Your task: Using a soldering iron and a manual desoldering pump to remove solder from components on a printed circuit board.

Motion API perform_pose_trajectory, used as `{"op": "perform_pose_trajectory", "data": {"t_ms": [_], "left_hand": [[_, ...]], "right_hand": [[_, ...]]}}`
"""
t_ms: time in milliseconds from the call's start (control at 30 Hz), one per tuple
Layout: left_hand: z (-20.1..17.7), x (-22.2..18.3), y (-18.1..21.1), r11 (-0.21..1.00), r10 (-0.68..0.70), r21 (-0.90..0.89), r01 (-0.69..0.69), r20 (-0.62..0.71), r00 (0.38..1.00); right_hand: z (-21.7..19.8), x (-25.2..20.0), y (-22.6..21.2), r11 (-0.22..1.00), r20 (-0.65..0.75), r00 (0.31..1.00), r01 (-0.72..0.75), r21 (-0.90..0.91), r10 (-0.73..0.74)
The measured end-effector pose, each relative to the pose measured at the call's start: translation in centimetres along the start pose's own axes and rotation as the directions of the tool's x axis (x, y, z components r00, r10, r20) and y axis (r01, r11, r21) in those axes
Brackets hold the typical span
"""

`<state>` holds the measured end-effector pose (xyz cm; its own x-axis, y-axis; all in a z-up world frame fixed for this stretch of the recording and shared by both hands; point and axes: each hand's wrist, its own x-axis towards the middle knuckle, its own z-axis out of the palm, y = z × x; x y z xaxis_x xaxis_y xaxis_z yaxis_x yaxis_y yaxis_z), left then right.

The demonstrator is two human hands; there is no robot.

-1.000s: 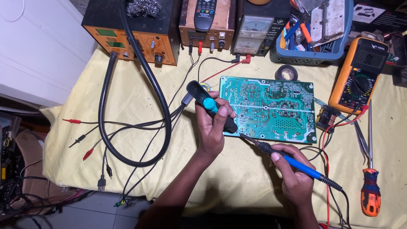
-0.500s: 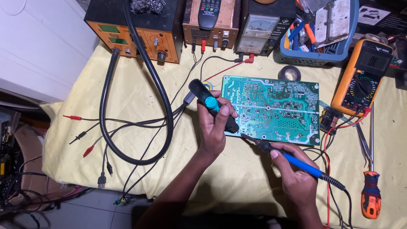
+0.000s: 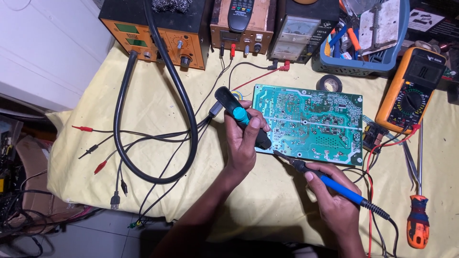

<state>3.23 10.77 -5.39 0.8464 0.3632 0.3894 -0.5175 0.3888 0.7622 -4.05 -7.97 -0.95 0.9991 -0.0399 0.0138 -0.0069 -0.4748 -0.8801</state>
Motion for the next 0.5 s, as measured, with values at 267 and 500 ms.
{"op": "perform_pose_trajectory", "data": {"t_ms": [267, 500], "left_hand": [[-0.05, 0.1, -0.22, 1.0, 0.011, -0.013, -0.011, -0.016, 1.0], [-0.01, 0.23, 0.05, 1.0, 0.015, 0.007, -0.015, -0.032, 0.999]], "right_hand": [[0.18, -0.1, -0.34, 0.997, -0.027, 0.996, -0.08, 0.0, 0.08], [-0.07, -0.09, 0.0, 0.995, 0.027, 0.996, 0.088, -0.035, -0.087]]}}
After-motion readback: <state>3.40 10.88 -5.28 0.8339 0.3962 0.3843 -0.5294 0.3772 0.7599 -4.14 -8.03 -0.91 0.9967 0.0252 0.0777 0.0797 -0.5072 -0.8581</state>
